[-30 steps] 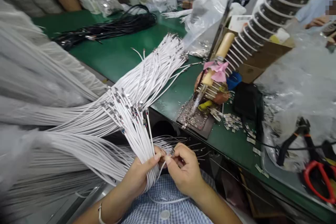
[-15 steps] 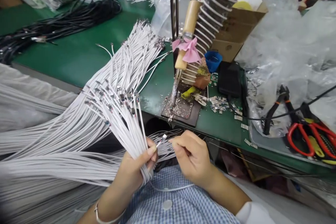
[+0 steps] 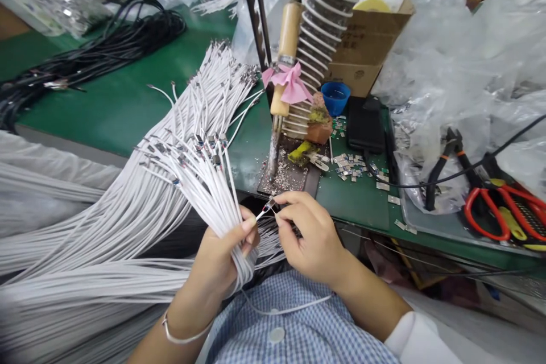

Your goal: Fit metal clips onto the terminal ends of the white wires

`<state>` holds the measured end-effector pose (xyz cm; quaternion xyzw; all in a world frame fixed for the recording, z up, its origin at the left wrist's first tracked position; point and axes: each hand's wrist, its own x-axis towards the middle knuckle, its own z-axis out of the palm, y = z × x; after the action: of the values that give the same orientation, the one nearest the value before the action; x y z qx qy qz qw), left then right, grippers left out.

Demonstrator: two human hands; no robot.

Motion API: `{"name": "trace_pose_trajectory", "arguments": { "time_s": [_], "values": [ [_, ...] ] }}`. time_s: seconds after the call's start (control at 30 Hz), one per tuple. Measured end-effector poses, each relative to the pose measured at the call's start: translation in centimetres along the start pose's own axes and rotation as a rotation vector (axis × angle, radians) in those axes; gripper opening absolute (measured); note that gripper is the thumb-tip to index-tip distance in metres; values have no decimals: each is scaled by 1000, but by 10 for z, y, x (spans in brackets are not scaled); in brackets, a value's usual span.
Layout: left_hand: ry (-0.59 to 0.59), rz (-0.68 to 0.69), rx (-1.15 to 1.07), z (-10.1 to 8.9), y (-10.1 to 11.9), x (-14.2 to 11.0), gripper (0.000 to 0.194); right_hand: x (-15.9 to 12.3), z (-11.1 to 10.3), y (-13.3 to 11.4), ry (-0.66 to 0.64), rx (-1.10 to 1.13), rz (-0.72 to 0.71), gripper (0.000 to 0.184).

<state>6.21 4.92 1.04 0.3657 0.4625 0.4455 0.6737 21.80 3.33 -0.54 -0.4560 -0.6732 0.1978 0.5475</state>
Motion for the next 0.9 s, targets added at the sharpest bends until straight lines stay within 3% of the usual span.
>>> {"name": "trace_pose_trajectory", "arguments": {
  "time_s": [0.1, 0.23, 0.3, 0.4, 0.57, 0.7, 0.8, 0.9],
  "values": [
    [8, -17, -41, 1, 0, 2, 10, -1, -1, 0, 9, 36, -10, 16],
    [43, -30, -135, -7, -9, -2, 17, -11, -6, 0, -156, 183, 8, 20],
    [50, -60, -170, -13, -15, -5, 24, -17, -8, 1, -218, 241, 81, 18],
    [48, -79, -201, -21, -22, -11, 26, -27, -8, 3, -210, 294, 212, 12],
    [69, -122, -143, -26, -26, -23, 28, -33, 10, 1, -205, 337, 320, 3],
    [50, -126, -49, -27, -30, -31, 29, -28, 27, 0, -209, 323, 356, 10],
    [26, -120, 36, -29, -34, -36, 27, -23, 33, -2, -242, 314, 383, 8],
    [29, -110, 56, -29, -36, -37, 26, -21, 34, -4, -295, 439, 440, 4]
  ]
}}
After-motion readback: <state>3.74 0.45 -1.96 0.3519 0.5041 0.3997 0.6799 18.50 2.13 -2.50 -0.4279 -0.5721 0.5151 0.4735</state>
